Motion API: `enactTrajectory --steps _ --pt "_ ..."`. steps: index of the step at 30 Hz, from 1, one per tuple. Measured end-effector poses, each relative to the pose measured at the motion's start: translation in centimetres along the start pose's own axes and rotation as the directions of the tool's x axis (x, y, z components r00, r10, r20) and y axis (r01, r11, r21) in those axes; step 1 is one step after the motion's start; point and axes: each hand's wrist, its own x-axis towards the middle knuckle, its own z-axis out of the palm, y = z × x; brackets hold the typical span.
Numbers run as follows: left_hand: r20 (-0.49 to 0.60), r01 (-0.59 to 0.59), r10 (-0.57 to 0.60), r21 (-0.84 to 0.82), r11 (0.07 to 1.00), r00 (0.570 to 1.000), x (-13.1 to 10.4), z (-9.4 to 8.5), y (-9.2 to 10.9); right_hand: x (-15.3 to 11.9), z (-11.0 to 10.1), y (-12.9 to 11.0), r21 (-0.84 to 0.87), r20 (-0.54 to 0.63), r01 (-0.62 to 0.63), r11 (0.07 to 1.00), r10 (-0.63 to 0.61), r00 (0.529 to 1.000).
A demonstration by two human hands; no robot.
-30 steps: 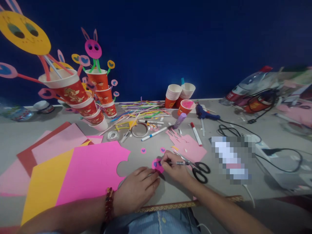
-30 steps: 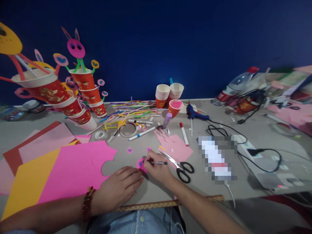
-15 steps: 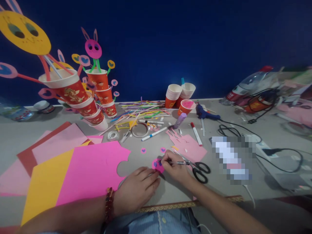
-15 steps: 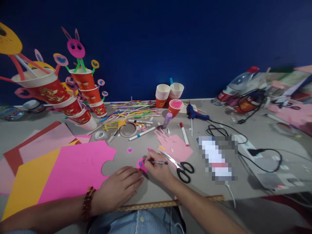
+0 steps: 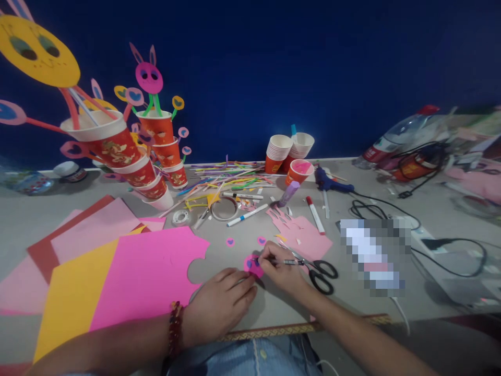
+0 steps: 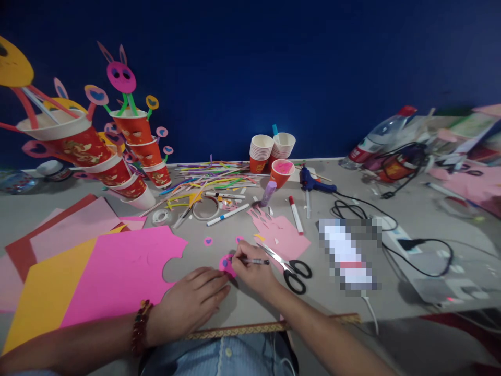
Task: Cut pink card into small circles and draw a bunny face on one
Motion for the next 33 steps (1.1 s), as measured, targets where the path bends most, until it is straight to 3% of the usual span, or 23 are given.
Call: enactTrajectory --steps 10,20,27,30,33 --pt "-0.009 -0.003 0.003 0.006 1.000 1.000 -0.1 0.1 0.0 -0.3 0.1 0.8 0.138 -0.094 0.009 0.990 0.004 0.996" --pt "-0.009 -0.004 0.004 -0.048 0.999 1.000 -0.1 -0.2 -0.3 -0.3 -0.9 0.9 0.351 -0.220 -0.068 0.934 0.153 0.963" --pt "-0.025 0.011 -0.013 -0.070 0.998 1.000 -0.2 -0.1 -0.3 -0.1 -1.8 0.3 0.353 -0.255 -0.095 0.931 0.194 0.947" --pt "-0.024 0.017 -0.019 -0.085 0.996 1.000 -0.3 0.0 -0.2 -0.4 -2.2 0.1 0.333 -0.228 -0.102 0.938 0.184 0.956" --pt "-0.027 0.022 -0.024 -0.078 0.997 0.999 -0.3 0.1 -0.1 -1.2 -2.2 -0.2 0.281 -0.114 -0.116 0.953 0.153 0.982"
